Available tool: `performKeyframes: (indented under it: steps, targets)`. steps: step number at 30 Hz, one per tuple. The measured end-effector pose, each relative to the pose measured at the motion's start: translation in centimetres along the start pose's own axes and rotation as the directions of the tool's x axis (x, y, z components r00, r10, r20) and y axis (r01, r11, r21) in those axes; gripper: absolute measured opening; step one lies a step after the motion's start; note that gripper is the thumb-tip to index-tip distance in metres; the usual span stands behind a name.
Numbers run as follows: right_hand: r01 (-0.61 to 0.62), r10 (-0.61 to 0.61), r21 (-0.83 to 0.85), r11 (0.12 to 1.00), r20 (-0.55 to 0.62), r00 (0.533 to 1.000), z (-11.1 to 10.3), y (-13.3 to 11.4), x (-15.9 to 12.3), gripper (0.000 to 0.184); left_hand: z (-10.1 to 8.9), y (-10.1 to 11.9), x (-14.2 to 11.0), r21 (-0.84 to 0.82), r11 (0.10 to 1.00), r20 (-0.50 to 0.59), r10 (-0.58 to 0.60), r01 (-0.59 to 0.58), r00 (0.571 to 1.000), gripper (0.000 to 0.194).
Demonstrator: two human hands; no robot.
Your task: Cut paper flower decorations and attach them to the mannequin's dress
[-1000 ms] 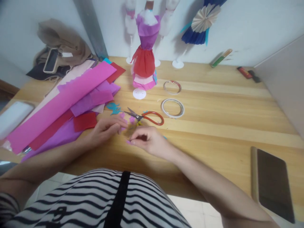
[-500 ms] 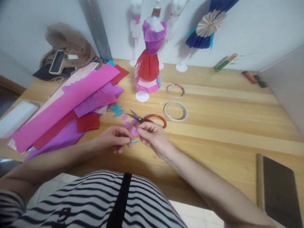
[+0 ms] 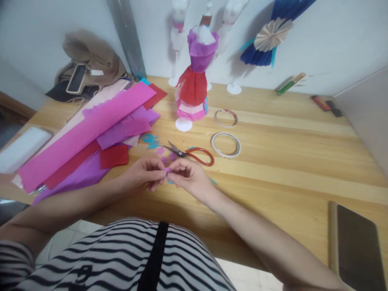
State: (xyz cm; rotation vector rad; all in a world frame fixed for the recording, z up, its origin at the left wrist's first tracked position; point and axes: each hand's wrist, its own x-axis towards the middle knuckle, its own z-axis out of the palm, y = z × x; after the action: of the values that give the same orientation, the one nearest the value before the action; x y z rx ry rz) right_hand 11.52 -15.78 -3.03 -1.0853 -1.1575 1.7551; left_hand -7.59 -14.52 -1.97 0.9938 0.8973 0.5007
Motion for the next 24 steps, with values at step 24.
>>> performKeyframes:
  steps: [24]
  targets:
    - [0.611,-0.485,-0.736,0.291,0.437,0.757,-0.7,1.8,-0.8,0.017,-6.4,0.2,3.0,0.852,0.465,-0.102,0.596,-0.239,0.797,0.013]
